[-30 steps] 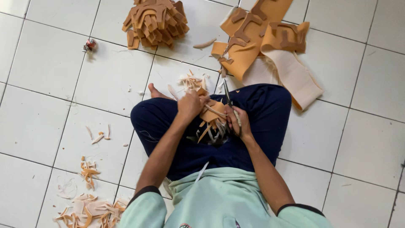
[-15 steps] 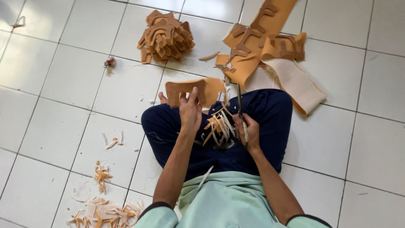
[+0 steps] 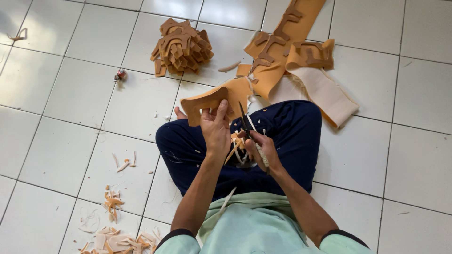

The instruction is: The person sits on a tiled floor and uses shears to cut a light brown leather sheet into multiple identical curved shapes. They trim the edges of each piece, place finished pieces into a growing pile, and continue cutting from the main sheet.

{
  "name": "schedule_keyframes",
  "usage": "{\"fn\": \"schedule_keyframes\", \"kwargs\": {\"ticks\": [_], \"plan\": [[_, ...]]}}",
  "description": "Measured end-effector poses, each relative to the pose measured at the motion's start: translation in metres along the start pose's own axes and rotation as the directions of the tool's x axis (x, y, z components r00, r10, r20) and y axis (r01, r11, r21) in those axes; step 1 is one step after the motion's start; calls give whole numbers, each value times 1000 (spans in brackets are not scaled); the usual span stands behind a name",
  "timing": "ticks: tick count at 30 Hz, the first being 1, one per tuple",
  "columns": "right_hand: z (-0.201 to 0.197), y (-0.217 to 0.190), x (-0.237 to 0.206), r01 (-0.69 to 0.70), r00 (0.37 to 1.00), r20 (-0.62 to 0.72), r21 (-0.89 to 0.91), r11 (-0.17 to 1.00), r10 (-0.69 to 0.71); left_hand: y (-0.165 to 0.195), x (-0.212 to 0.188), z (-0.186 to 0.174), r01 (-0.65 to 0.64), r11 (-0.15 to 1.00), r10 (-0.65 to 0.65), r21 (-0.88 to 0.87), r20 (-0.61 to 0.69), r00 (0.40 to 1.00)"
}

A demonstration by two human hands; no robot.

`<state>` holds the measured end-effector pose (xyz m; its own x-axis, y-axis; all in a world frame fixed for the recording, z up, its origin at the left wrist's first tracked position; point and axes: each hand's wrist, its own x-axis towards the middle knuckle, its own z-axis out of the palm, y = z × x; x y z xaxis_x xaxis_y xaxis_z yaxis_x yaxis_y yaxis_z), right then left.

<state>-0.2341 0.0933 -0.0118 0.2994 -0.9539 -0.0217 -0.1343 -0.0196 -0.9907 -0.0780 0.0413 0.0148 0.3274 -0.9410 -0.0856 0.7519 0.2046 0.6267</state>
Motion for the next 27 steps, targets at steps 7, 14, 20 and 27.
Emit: {"fn": "schedule_keyframes", "kwargs": {"ticks": [7, 14, 20, 27], "plan": [[-6, -4, 0, -27, 998, -58, -23, 999, 26, 7, -7, 6, 73, 997, -73, 2, -4, 997], [-9, -16, -1, -37, 999, 33, 49, 998, 35, 11, -7, 7, 68, 997, -69, 22, 14, 998], [-10, -23, 9, 53, 999, -7, 109, 993, -53, 10, -23, 12, 92, 993, -94, 72, 19, 995], [-8, -20, -5, -26, 999, -27, 215, 976, 33, 26, -24, 10, 189, 971, -199, 143, 58, 978]]}}
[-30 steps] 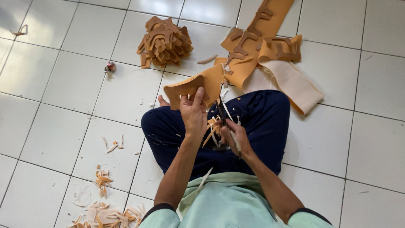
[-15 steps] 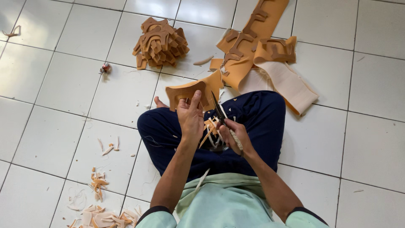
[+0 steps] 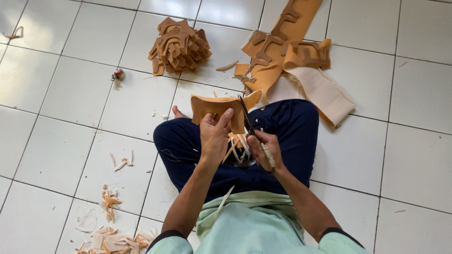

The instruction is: The person sits on a tiled floor and uses shears to cut a light brown leather sheet into multiple identical curved shapes. They trim the edges of each piece, place finished pieces into a growing pile, and continue cutting from the main sheet.

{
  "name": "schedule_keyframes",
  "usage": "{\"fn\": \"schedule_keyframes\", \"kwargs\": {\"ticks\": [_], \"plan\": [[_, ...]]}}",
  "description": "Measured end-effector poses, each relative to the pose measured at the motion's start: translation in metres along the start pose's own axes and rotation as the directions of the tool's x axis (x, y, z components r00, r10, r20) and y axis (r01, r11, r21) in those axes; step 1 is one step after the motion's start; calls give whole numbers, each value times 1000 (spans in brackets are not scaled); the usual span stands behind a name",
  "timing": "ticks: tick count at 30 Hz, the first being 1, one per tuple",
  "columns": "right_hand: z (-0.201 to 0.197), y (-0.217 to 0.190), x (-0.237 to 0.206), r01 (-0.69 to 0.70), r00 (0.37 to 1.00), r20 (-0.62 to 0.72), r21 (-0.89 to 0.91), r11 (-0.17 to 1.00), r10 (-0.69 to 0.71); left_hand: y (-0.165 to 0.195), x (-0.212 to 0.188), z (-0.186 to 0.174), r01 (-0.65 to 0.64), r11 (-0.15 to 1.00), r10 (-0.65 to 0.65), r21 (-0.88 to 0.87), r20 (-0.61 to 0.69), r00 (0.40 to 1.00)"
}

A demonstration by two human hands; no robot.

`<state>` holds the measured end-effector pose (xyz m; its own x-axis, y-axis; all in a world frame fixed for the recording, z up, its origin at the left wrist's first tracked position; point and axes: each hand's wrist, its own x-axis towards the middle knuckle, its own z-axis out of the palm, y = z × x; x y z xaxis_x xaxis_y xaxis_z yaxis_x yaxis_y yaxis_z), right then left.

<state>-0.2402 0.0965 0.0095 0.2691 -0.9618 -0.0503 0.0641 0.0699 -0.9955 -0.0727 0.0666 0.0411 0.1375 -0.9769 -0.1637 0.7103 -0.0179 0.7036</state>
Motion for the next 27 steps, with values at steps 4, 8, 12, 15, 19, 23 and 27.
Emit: {"fn": "schedule_keyframes", "kwargs": {"ticks": [4, 8, 12, 15, 19, 23, 27], "plan": [[-1, 6, 1, 92, 994, 52, 46, 995, -94, 0, -2, 3, 0, 999, 0, -49, 0, 1000], [-5, 11, -3, 47, 998, 45, 46, 998, -49, 0, -2, 2, -6, 1000, 6, -6, -5, 1000], [-7, 9, -4, -46, 999, -18, 45, 998, 47, 9, -1, -3, 3, 999, -3, 40, 5, 1000], [-12, 3, -2, 53, 996, 68, -34, 998, -50, 18, -2, -7, -76, 976, 59, 206, 84, 995], [-18, 3, -2, 89, 992, 99, -110, 990, -79, 25, -7, -8, -63, 920, 20, 387, 115, 993], [-21, 9, -6, -49, 996, 66, -59, 997, 53, 35, -8, -4, -52, 915, -19, 400, 170, 985], [-32, 4, -6, -52, 988, 136, -125, 991, 69, 58, -7, -2, -135, 794, -62, 593, 299, 952]]}}
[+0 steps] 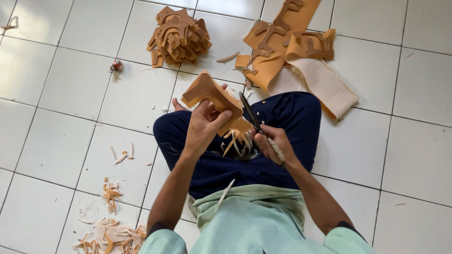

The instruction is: The person sits on a tiled floor and uses shears to cut a light brown leather sheet into multiple identical curved shapes. They trim the edges of each piece, place finished pieces into a growing pile, and continue cutting from the main sheet.

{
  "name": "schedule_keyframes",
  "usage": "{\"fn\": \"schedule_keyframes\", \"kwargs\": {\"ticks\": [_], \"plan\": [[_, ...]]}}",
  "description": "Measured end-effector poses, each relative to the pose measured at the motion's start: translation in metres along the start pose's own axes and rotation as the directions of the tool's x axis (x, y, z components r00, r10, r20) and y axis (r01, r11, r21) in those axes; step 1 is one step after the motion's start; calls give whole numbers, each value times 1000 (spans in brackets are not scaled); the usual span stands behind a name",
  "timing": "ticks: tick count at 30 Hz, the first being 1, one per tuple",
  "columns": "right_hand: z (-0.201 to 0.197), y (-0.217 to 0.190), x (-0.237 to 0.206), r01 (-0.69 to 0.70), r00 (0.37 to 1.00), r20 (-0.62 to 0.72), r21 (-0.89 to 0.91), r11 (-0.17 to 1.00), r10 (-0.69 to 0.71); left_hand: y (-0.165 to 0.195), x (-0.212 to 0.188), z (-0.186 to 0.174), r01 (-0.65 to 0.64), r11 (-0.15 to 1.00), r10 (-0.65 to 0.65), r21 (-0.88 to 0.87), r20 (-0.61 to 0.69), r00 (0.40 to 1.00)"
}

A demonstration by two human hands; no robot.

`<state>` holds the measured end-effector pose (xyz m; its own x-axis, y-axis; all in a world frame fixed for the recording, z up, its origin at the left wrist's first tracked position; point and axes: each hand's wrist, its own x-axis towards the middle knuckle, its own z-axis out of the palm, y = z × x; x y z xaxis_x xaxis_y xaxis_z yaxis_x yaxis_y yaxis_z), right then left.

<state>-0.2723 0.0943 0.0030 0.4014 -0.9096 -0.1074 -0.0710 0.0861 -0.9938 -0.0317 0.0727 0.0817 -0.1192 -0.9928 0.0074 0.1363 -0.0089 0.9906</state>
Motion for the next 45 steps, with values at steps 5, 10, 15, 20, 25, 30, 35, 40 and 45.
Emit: {"fn": "schedule_keyframes", "kwargs": {"ticks": [5, 10, 15, 20, 25, 30, 35, 40, 45], "plan": [[-14, -13, -3, 82, 985, 160, -78, 994, -69, 17, 0, -10, 70, 989, -90, 134, 153, 984], [-13, -11, -8, 3, 994, 108, -95, 995, 8, 10, -2, -10, 75, 995, -86, 68, 171, 982], [-5, -10, -12, -65, 993, 93, -7, 998, 66, -10, -3, 3, -9, 974, -10, -227, -79, 997], [6, -13, -11, 97, 994, 54, -20, 995, -96, -21, -13, 25, 28, 979, -59, -204, -148, 987], [13, -8, -12, 68, 998, 10, 62, 996, -69, -22, -19, 28, 36, 962, -65, -269, -100, 993], [18, -6, -17, 43, 999, -14, 123, 991, -42, -29, -6, 19, 73, 848, -154, -525, -113, 982], [17, -10, -11, 149, 989, 14, -26, 989, -149, -41, 2, 21, 73, 777, -229, -625, -174, 958], [21, -13, -8, 127, 992, -28, 50, 991, -125, -44, -9, 39, 105, 688, -282, -718, -130, 951], [20, -16, -14, 63, 996, -63, 83, 995, -58, -33, -10, 34, 151, 727, -280, -670, -89, 956]]}}
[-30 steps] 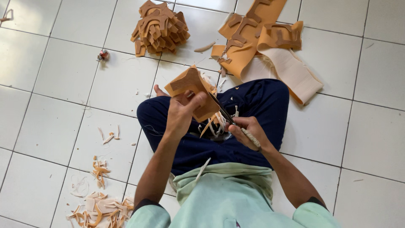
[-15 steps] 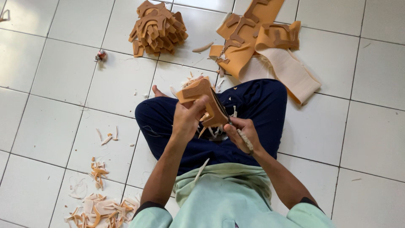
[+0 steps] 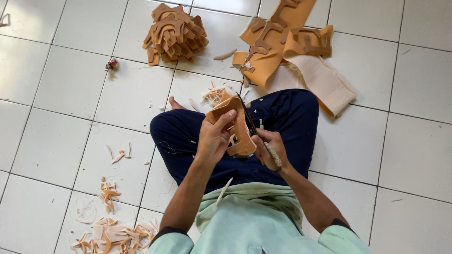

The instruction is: The person sits on a tiled floor and uses shears to cut a light brown leather sheet into multiple identical curved shapes. They trim the edges of each piece, place finished pieces into a growing pile, and continue cutting from the main sheet.

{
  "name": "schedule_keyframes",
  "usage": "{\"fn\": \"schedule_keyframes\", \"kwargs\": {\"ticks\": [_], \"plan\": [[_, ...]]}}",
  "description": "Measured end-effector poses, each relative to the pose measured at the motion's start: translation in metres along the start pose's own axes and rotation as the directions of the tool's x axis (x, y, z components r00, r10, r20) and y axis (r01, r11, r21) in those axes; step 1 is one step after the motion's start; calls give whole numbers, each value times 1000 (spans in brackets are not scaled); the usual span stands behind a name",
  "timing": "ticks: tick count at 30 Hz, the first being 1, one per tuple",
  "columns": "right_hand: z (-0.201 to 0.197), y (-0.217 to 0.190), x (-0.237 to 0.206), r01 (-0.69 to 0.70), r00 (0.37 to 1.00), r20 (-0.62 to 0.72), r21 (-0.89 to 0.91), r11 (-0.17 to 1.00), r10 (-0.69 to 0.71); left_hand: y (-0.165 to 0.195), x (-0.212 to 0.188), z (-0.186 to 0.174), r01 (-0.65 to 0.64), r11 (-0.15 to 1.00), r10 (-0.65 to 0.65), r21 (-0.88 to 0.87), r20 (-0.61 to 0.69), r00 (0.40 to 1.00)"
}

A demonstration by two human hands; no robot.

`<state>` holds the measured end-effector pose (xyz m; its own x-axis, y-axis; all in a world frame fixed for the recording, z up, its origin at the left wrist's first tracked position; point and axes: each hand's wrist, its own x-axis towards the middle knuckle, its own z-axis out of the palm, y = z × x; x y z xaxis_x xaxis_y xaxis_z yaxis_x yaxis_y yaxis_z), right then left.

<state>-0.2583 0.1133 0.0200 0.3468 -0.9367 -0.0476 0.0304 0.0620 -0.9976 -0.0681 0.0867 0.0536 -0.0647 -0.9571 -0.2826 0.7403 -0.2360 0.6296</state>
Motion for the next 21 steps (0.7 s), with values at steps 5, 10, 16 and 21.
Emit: {"fn": "schedule_keyframes", "kwargs": {"ticks": [5, 10, 16, 21], "plan": [[-4, -2, -2, 46, 998, 42, -37, 998, -45, 7, 1, -3, 38, 995, -36, 92, -25, 999], [-3, -2, -4, 17, 1000, -23, 10, 1000, -17, -4, -2, 0, 53, 997, -51, 59, -28, 998], [-23, -8, -5, 37, 990, 139, -47, 998, -30, 19, -3, -7, -4, 935, -7, 355, 31, 1000], [-37, -7, -8, -20, 989, 141, -196, 980, 48, 35, -7, -13, -69, 848, 4, 526, 124, 992]]}}
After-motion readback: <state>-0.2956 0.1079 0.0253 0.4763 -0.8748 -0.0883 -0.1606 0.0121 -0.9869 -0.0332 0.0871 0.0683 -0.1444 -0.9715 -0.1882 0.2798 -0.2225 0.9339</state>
